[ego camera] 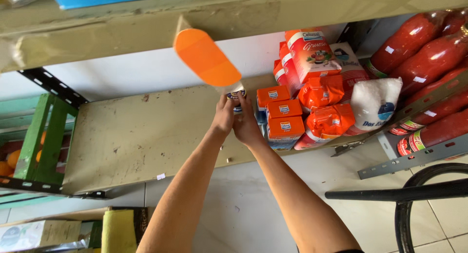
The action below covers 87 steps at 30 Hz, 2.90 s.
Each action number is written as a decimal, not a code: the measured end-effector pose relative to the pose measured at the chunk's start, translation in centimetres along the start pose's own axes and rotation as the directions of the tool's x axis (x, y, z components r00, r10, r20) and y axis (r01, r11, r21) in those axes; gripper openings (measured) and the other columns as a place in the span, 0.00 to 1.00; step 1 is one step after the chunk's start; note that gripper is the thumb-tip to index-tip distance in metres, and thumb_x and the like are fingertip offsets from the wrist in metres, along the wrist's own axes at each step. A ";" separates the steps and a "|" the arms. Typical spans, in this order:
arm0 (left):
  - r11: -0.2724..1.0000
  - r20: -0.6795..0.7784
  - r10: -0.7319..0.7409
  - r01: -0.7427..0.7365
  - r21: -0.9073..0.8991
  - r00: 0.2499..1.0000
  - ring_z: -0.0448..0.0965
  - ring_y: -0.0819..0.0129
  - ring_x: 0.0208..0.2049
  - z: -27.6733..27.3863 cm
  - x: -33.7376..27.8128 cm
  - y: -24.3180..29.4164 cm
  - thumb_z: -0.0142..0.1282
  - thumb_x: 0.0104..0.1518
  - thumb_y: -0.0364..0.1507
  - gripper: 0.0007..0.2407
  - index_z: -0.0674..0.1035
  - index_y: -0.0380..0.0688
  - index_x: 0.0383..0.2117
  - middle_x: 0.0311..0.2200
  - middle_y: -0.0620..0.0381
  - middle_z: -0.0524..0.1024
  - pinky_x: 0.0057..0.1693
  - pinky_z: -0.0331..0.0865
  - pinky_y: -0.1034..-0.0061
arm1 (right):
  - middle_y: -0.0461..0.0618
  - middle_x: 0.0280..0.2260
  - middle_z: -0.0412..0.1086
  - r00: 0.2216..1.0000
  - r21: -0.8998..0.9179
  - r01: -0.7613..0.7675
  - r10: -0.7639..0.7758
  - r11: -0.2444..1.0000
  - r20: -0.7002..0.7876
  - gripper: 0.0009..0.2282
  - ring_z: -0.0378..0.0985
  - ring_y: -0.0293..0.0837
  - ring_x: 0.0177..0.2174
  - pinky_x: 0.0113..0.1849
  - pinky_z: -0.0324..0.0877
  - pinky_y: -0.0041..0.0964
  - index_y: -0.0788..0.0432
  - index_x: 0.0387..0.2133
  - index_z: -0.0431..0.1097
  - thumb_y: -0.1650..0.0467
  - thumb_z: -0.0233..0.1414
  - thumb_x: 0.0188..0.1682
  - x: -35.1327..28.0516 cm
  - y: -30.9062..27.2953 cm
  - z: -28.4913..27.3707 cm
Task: The person organizes various grocery items on a metal shelf by picking up tuna cans, boxes of salt, and bags of flour or sugar from a lower level and arranging them into neat rows.
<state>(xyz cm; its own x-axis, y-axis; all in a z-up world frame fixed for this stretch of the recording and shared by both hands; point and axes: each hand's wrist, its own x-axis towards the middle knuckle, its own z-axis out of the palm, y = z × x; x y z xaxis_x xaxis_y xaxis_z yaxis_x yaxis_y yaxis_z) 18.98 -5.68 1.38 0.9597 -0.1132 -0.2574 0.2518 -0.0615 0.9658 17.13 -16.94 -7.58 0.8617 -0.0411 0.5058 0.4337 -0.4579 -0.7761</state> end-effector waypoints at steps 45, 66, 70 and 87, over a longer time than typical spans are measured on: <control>-0.390 0.459 0.882 -0.380 0.839 0.106 0.72 0.50 0.41 3.1 -28.4 33.3 0.61 0.40 0.35 0.17 0.81 0.48 0.40 0.40 0.51 0.69 0.44 0.66 0.60 | 0.52 0.43 0.78 0.815 -0.336 0.189 -0.339 0.923 -0.471 0.19 0.84 0.54 0.42 0.45 0.79 0.45 0.55 0.41 0.80 0.67 0.75 0.36 15.8 -49.7 -35.0; -0.308 0.367 0.928 -0.417 0.855 0.068 0.76 0.46 0.45 3.6 -28.7 33.3 0.59 0.43 0.34 0.10 0.77 0.48 0.30 0.39 0.49 0.71 0.48 0.68 0.58 | 0.58 0.57 0.67 0.803 -0.287 0.258 -0.370 0.922 -0.468 0.31 0.75 0.59 0.53 0.54 0.70 0.50 0.61 0.62 0.67 0.67 0.72 0.46 12.3 -48.8 -34.8; -0.276 0.335 0.942 -0.582 0.765 -0.007 0.79 0.38 0.56 0.7 -31.7 28.0 0.59 0.46 0.31 0.14 0.80 0.47 0.40 0.46 0.44 0.75 0.60 0.71 0.50 | 0.53 0.36 0.71 0.829 -0.148 0.294 -0.329 0.944 -0.452 0.09 0.82 0.53 0.38 0.45 0.76 0.41 0.63 0.42 0.75 0.72 0.66 0.54 2.0 -43.4 -30.5; 0.700 0.018 0.332 -0.259 0.666 0.943 0.70 0.48 0.69 -3.4 -18.0 -6.6 0.55 0.56 0.31 0.31 0.70 0.52 0.72 0.64 0.49 0.74 0.69 0.69 0.53 | 0.63 0.48 0.80 0.927 0.063 -0.375 0.373 0.925 0.040 0.20 0.83 0.61 0.52 0.54 0.78 0.53 0.57 0.55 0.76 0.76 0.56 0.47 -12.1 -11.4 -6.2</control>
<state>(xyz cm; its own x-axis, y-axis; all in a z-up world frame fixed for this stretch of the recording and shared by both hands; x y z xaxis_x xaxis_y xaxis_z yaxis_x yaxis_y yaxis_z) 0.51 0.14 -0.28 0.9864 -0.1452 0.0776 -0.1560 -0.6739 0.7222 0.12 -16.71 -2.53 0.9711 -0.1733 0.1642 0.0947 -0.3518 -0.9313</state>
